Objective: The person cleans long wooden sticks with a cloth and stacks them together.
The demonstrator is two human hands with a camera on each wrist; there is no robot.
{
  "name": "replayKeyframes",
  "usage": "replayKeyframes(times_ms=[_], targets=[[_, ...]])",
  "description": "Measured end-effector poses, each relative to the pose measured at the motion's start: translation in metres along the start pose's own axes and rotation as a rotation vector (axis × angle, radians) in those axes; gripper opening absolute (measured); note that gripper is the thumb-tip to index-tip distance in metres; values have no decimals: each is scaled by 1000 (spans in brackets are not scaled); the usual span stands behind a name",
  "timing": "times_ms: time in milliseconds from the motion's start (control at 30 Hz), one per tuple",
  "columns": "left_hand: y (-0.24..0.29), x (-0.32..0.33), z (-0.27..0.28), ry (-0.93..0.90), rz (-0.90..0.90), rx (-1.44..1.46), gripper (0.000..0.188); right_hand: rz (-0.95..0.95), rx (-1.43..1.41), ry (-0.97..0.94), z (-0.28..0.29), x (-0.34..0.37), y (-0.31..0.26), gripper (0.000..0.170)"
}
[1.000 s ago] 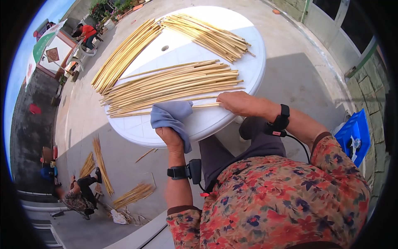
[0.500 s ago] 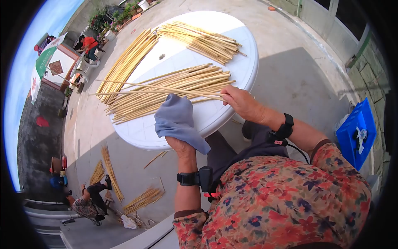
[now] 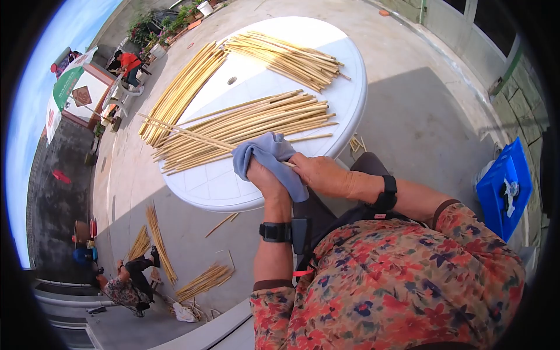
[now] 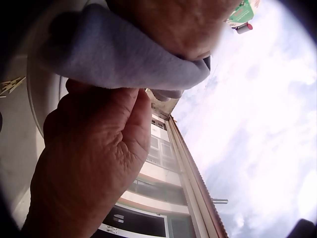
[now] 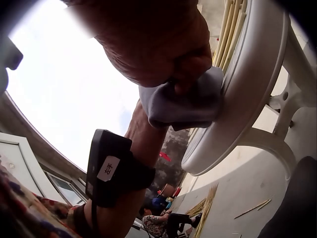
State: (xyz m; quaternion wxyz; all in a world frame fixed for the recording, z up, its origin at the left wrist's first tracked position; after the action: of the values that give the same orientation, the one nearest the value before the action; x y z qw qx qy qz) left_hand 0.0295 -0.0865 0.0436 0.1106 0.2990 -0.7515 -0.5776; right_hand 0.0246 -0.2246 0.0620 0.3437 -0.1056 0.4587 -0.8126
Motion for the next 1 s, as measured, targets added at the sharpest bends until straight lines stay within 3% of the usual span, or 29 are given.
replayKeyframes(times_ms=[133,200,267,367,433,533,633,767,867,1000], targets=[[15,-25,25,45,14,120,16,132,67,-44,15,38,19,18],[27,-35,38,52,-72,119,17,10,8,-74,31,66,30,16],[38,-37,41,116,-29,140,16,-19,47,-48,45,96,48,13],[34,-40,44,114,-14,105,15,76,182,18,55,138,72,11],[23,-41,45,109,15,94,15,-76,191,-20,63,159,78,12],[5,-43,41,83,8,90,14,-150,151,-63,67,171,85,14],[1,-42,29,48,-31,102,13,-111,308,-37,64,155,73,16],[-2,-37,17,15,-60,90,12,121,330,115,38,114,57,23],[17,-28,13,16,-54,101,13,165,349,177,28,98,48,23],[35,-26,28,93,-20,156,15,217,373,108,51,111,57,20]])
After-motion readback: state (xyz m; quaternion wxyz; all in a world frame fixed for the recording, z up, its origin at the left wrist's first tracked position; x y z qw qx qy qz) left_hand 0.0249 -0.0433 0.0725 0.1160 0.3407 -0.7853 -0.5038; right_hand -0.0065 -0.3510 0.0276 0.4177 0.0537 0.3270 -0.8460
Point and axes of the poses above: each hand's wrist, its own x-axis away from the middle knuckle, its own z-axis out of the back of the hand, y = z × x, the point moved 2 cm from there along -x, towards the middle knuckle, and after that the axes turned 9 degrees about -x, right-handed, at the moved point
